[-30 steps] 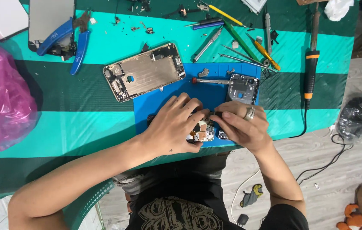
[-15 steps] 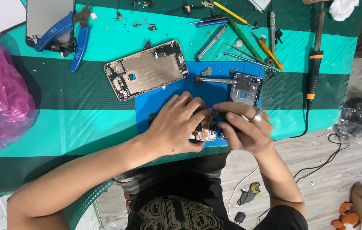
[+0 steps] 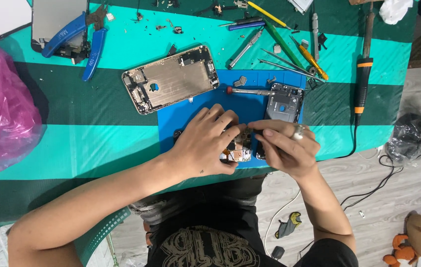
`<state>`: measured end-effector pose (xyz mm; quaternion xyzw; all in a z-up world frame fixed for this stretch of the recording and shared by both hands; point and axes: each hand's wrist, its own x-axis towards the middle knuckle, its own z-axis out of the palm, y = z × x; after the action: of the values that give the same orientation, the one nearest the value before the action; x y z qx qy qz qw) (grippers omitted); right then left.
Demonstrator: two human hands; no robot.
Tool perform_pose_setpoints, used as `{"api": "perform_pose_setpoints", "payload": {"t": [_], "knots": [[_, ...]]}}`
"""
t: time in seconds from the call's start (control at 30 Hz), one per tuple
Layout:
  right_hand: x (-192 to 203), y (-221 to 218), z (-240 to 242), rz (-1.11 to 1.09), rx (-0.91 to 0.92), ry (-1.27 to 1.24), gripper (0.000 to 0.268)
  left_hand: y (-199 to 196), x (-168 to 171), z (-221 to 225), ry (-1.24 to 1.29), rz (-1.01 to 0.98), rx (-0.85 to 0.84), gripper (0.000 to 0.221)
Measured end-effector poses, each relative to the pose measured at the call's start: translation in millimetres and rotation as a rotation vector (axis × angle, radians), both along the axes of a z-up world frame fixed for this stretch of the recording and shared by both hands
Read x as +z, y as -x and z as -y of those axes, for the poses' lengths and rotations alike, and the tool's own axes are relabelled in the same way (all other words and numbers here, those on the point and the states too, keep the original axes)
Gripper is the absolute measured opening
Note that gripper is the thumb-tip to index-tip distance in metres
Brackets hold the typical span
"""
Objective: Disassembling and inspecting internal components of a mobile phone using precision tools
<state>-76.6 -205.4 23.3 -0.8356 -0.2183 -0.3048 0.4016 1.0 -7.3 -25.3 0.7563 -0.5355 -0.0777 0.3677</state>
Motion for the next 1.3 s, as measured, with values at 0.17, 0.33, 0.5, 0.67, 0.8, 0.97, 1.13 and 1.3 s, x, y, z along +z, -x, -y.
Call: {"api": "perform_pose_setpoints", "payload": {"t": [0.17, 0.33, 0.5, 0.67, 0.8, 0.97, 1.13, 1.3], "knots": [[-3.8, 0.4, 3.7, 0.006, -0.008, -0.015, 0.036, -1.6, 2.2, -0.7, 0.0, -0.008, -0.006, 0.054], [-9.6, 7.6, 4.5, -0.041, -0.057, -0.001, 0.022, -2.0, -1.0, -0.7, -0.032, -0.003, -0.026, 0.059], [-5.5, 5.7, 8.2, -0.013, -0.061, 0.036, 0.033, -2.4, 2.2, -1.5, -0.035, -0.007, -0.025, 0.06], [-2.8, 1.1, -1.0, -0.023, -0.04, -0.009, 0.019, -2.0, 3.1, -1.1, -0.043, -0.01, -0.015, 0.058], [-10.8, 6.2, 1.6, 0.006, -0.056, -0.02, 0.027, -1.5, 2.9, -1.2, -0.022, -0.006, -0.01, 0.057], [-10.3, 3.3, 1.8, 0.016, -0.054, -0.011, 0.033, -2.6, 3.6, -1.5, -0.008, -0.011, -0.011, 0.055], [-5.2, 4.8, -0.8, -0.015, -0.067, -0.031, 0.031, -2.9, 3.7, -1.9, -0.015, -0.007, -0.015, 0.055], [-4.9, 2.9, 0.3, 0.003, -0.101, 0.035, 0.029, -3.1, 3.0, -1.1, -0.023, -0.007, -0.021, 0.054]]}}
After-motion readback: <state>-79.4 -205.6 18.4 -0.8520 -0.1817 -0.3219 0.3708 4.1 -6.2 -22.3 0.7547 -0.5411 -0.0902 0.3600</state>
